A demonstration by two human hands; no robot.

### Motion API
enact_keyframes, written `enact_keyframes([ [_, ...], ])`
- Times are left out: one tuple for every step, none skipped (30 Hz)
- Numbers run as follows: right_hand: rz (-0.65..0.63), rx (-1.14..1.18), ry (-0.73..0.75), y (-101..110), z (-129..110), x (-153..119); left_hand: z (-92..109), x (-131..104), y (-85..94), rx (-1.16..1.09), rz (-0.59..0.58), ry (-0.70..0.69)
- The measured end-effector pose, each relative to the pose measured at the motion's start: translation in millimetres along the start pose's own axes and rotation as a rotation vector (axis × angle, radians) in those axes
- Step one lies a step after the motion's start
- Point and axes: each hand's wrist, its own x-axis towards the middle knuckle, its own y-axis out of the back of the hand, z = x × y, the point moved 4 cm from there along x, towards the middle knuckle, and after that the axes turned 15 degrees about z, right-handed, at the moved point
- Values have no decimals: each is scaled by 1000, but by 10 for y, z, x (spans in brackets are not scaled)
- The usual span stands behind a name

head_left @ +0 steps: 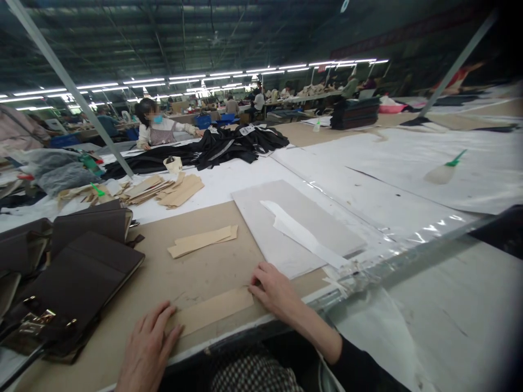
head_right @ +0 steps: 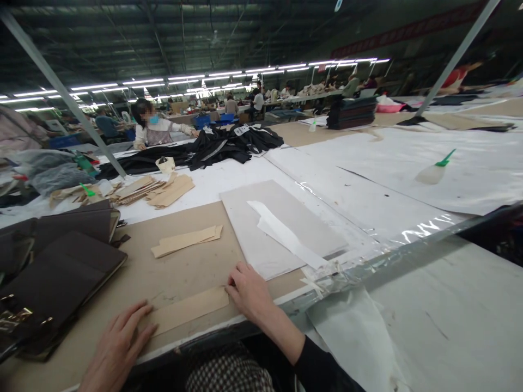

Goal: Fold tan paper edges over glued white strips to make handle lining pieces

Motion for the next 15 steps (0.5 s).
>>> enact_keyframes([
  [-7, 29, -10, 8, 6, 10, -2, 26, 33, -45, -17, 45],
  [-17, 62, -21, 16, 13, 21, 11, 57, 69, -84, -40, 81],
  [-30, 99, -35, 23, 23, 34, 35, 90, 106, -120, -67, 110],
  [-46, 139, -51, 28, 36, 51, 67, 125, 142, -156, -97, 129],
  [-63, 181, -70, 32, 52, 71, 103, 160, 174, -193, -127, 144],
  [-79, 224, -90, 36, 71, 96, 140, 193, 203, -230, -154, 157],
  [-90, 264, -110, 41, 89, 126, 175, 224, 227, -266, -177, 169],
  [-94, 301, -126, 48, 107, 162, 207, 253, 246, -295, -194, 182],
  [-93, 332, -139, 57, 121, 203, 237, 282, 260, -319, -209, 193],
  [-89, 357, -148, 67, 130, 248, 266, 311, 268, -339, -222, 198],
  [-82, 383, -158, 79, 135, 297, 297, 343, 273, -360, -230, 193],
  [-73, 414, -173, 92, 137, 349, 330, 378, 275, -384, -235, 179],
  [-61, 451, -192, 103, 136, 401, 364, 417, 271, -410, -238, 160],
  [-45, 491, -216, 112, 138, 455, 396, 460, 262, -436, -244, 140],
  [-25, 534, -245, 117, 144, 509, 424, 504, 246, -456, -254, 125],
])
